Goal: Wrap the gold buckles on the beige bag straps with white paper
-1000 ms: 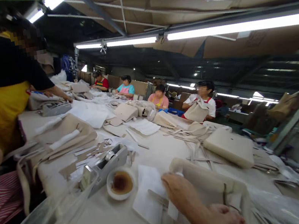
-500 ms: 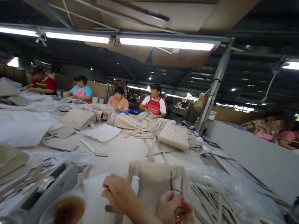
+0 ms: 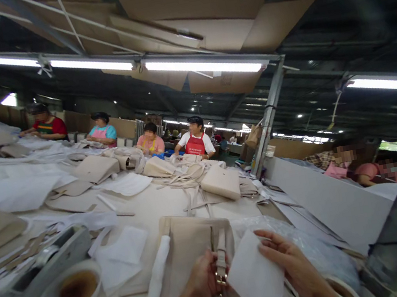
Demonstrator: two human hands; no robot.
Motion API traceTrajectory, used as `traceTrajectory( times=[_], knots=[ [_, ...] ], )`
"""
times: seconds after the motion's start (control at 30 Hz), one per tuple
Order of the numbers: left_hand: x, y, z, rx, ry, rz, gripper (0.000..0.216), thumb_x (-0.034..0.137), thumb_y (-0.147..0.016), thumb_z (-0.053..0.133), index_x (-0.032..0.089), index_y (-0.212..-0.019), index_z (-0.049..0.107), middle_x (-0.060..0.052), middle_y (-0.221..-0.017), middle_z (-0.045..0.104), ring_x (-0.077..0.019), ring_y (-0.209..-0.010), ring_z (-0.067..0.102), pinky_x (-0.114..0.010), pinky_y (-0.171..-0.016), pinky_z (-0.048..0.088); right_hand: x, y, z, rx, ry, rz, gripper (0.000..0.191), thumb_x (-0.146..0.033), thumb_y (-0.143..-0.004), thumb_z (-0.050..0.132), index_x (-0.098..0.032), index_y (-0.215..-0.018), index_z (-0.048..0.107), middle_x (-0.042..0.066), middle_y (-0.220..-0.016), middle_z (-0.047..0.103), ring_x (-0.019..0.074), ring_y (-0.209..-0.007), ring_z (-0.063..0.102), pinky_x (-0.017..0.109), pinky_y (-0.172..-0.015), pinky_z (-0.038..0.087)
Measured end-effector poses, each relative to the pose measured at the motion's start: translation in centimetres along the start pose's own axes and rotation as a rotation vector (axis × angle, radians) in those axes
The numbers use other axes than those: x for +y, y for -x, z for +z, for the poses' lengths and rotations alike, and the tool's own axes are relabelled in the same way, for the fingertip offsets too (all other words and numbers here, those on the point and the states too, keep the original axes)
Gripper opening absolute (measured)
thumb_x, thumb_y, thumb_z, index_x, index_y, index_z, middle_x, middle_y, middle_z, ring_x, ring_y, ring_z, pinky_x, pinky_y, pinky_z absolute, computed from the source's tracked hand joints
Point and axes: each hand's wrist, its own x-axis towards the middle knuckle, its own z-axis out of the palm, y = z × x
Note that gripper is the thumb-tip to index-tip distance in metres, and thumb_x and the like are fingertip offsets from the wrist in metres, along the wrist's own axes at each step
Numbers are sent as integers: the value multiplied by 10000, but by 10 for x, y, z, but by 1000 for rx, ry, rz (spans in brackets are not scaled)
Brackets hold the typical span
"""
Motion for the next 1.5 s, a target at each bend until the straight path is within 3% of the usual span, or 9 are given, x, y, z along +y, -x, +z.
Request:
traceTrajectory(
  times=[0.13, 0.37, 0.63, 0.83, 0.97, 1.1, 1.2, 1.37, 1.5],
  knots=[
    [2, 5, 0, 3, -38, 37, 503, 590, -660, 744, 168, -862, 559, -28, -682, 660, -125, -530, 582, -236, -497, 430, 33, -14, -12, 16, 114, -14, 341, -466, -558, 868, -225, -712, 682, -22, -637, 663, 159, -565, 548, 273, -536, 406],
    [8, 17, 12, -76, -187, 66, 509, 211, -548, 807, 140, -1016, 618, -19, -792, 683, -88, -516, 572, -199, -451, 434, 44, -40, 0, -133, 289, -84, 236, -443, -632, 740, -213, -678, 716, -11, -653, 651, 168, -624, 524, 294, -599, 383],
    [14, 16, 15, 83, -327, 97, 457, 503, -667, 740, 180, -945, 575, 33, -512, 621, -60, -317, 437, -166, -337, 226, 35, -45, -17, -237, 426, -87, 159, -346, -598, 674, -197, -643, 706, -9, -635, 639, 176, -652, 532, 301, -639, 375],
    [15, 22, 35, 84, -519, 178, 654, 632, -701, 646, 128, -1109, 555, 5, -529, 646, -85, -321, 463, -191, -328, 197, 42, -48, 29, -87, 281, -184, 143, -334, -590, 682, -197, -607, 645, -19, -552, 608, 162, -569, 513, 285, -553, 358],
    [10, 24, 35, 143, -692, 257, 670, 581, -770, 562, 109, -1243, 509, 48, -506, 600, -86, -308, 387, -209, -342, 250, 51, -54, 54, 7, 156, -182, 275, -464, -644, 662, -219, -743, 583, -13, -604, 649, 175, -557, 558, 289, -527, 399],
    [8, 25, 32, 201, -842, 321, 398, 429, -794, 548, 137, -1053, 629, 75, -501, 517, -84, -361, 377, -216, -395, 282, 57, -57, 57, 45, 26, -120, 511, -579, -642, 674, -211, -971, 539, 20, -714, 705, 198, -560, 606, 311, -513, 455],
    [9, 24, 28, 224, -872, 354, 274, 361, -773, 568, 151, -928, 651, 79, -504, 487, -96, -411, 431, -219, -450, 320, 53, -53, 54, 13, -111, -71, 719, -533, -585, 788, -175, -1144, 513, 49, -806, 730, 235, -650, 671, 337, -582, 513],
    [7, 21, 25, 242, -847, 320, 284, 359, -785, 588, 167, -986, 644, 81, -504, 507, -100, -382, 398, -224, -435, 290, 40, -40, 53, -135, -158, -25, 1121, -389, -544, 858, -174, -1480, 280, 139, -1197, 681, 285, -881, 717, 395, -768, 563],
    [11, 25, 28, 255, -998, 398, 184, 272, -775, 612, 174, -892, 715, 47, -529, 536, -136, -496, 482, -239, -519, 332, 40, -40, 60, -15, -51, -30, 1166, -360, -534, 814, -128, -1521, 238, 96, -1071, 693, 268, -833, 701, 372, -754, 547]
  ],
)
